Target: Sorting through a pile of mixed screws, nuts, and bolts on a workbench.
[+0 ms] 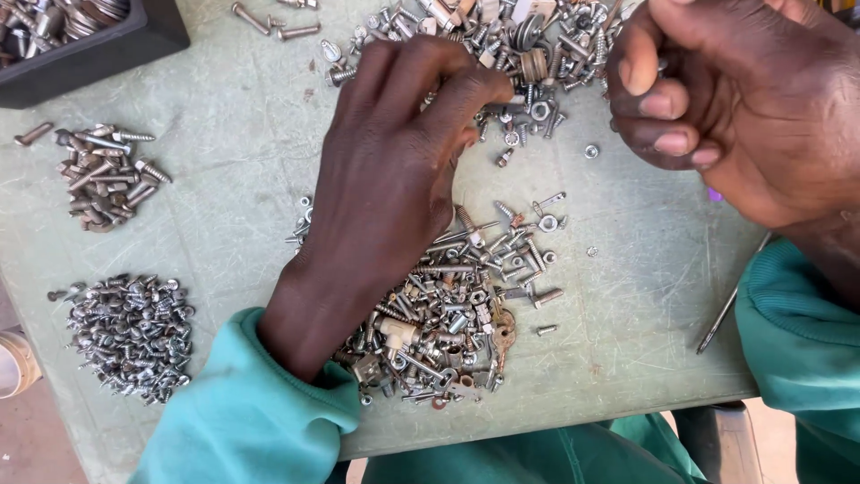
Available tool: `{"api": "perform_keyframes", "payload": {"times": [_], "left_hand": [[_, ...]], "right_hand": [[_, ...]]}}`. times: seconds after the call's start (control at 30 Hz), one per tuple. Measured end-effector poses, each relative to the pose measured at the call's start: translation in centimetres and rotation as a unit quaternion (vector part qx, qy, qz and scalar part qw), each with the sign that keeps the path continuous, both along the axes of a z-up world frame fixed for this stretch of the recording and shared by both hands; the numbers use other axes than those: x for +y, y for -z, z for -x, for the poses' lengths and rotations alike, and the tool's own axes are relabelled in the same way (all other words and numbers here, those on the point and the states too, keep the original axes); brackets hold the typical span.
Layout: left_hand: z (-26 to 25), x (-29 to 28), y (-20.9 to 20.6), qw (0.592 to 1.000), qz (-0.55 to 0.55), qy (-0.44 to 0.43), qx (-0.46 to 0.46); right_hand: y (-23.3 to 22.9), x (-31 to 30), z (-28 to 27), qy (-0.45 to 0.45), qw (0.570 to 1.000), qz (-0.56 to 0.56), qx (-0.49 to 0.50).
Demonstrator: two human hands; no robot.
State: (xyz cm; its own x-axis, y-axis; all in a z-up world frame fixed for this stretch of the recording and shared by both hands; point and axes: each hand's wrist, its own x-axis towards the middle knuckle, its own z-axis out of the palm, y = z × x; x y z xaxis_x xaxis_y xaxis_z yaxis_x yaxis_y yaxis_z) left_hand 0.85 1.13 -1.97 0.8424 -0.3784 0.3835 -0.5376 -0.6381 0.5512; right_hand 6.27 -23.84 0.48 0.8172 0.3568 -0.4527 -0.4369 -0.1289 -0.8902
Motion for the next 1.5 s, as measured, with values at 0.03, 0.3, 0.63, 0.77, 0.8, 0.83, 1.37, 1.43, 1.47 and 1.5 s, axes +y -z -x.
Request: {"api": "perform_keyframes", "payload": {"times": [0.03,0.3,0.63,0.77,0.8,0.83,1.37,1.43,1.47,1.5], "left_hand": [[0.0,0.2,-0.2,1.0,0.0,-0.001,0.002],[-0.2,1.0,-0.4,0.999,0.025,0.03,-0.007],[-0.2,0.8,0.1,0.996,-0.078,0.013,-0.049],[-0.3,1.5,-0.7,0.999,-0.015,-0.006,-0.041],[-0.2,1.6,-0.9,0.999,-0.015,-0.031,-0.032],[-0.2,1.9,-0.6,0.999,-0.013,-0.031,-0.039],[-1.0,4.4,1.9,0.991,-0.076,-0.054,0.094],[-1.2,3.9,2.0,0.993,-0.076,-0.047,0.078],[-1.2,4.0,2.1,0.994,-0.077,-0.03,0.07],[-1.3,4.1,2.3,0.995,-0.079,-0.014,0.061]], "right_hand": [[0.0,0.2,0.2,-0.001,1.0,0.0,0.002],[0.0,1.2,1.1,-0.011,0.993,0.042,-0.106],[-0.4,1.2,1.3,-0.06,0.989,0.052,-0.124],[-1.7,2.0,1.8,-0.095,0.978,0.102,-0.157],[-2.2,2.3,2.2,-0.107,0.97,0.133,-0.173],[-2.0,2.3,2.3,-0.107,0.968,0.135,-0.18],[-1.0,5.9,3.0,-0.161,0.872,0.284,-0.364],[-1.4,6.5,2.9,-0.202,0.824,0.338,-0.408],[-1.3,6.9,2.8,-0.218,0.802,0.396,-0.39],[-1.1,7.3,2.5,-0.233,0.777,0.454,-0.37]]}}
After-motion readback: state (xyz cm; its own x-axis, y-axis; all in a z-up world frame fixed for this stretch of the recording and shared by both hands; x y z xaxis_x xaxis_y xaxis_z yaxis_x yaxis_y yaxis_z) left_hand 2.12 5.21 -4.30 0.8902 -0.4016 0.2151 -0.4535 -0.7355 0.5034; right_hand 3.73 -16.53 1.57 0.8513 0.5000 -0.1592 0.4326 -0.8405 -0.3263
